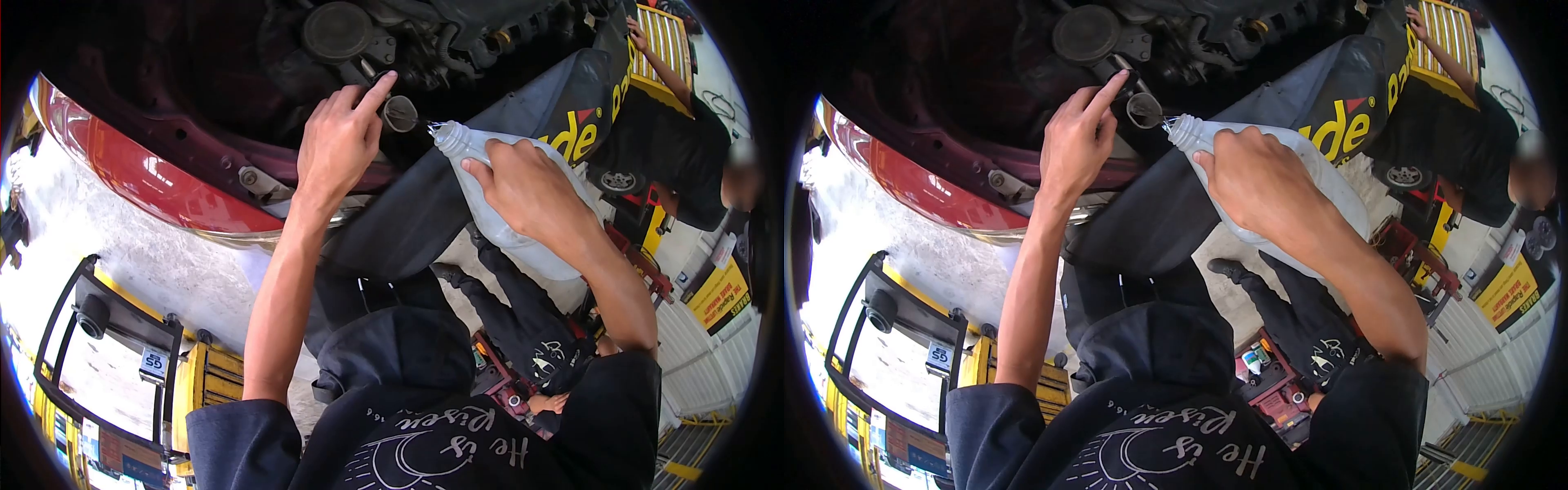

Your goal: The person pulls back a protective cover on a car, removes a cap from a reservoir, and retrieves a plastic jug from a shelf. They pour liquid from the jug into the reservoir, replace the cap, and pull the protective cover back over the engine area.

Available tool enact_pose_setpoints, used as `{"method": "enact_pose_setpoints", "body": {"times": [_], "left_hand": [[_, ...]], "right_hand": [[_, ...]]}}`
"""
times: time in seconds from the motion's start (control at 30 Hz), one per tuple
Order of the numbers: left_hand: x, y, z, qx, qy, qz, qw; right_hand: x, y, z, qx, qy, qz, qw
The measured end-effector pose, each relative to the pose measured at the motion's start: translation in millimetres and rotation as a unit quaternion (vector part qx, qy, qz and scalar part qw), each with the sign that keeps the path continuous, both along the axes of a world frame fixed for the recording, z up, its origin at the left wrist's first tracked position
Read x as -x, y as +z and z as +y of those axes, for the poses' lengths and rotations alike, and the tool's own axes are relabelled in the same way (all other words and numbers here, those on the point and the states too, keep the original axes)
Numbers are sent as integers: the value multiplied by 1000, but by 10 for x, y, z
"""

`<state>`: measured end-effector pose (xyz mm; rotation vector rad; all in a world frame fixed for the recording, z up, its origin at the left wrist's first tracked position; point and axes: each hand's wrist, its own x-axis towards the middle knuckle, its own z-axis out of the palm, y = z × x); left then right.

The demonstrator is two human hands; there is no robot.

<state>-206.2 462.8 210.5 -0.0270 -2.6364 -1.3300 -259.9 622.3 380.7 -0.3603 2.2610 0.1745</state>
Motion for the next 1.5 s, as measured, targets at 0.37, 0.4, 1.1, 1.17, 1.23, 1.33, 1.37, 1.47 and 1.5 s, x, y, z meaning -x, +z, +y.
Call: {"method": "enact_pose_setpoints", "body": {"times": [0.37, 0.4, 1.1, 1.17, 1.23, 1.33, 1.37, 1.47, 1.5], "left_hand": [[10, 27, -17, 11, -5, -28, 1000], [15, 26, -25, 9, -2, -28, 1000], [30, 44, -18, 5, 2, -43, 999], [31, 49, -20, 5, 0, -48, 999], [30, 43, -17, 4, 2, -46, 999], [33, 42, -15, 0, 5, -41, 999], [33, 42, -16, 0, 4, -41, 999], [31, 42, -15, 2, 4, -38, 999], [31, 42, -17, 4, 4, -42, 999]], "right_hand": [[-23, -26, 132, 33, 17, 26, 999], [-17, -26, 133, 35, 17, 22, 999], [-5, 5, 156, 18, 21, 2, 1000], [-16, 0, 169, 19, 24, 0, 1000], [-50, -16, 193, 64, 41, 58, 995], [-52, -24, 200, 69, 45, 62, 995], [-54, -23, 200, 69, 45, 62, 995], [-47, -4, 188, 70, 52, 72, 994], [-22, 18, 171, 48, 38, 36, 997]]}}
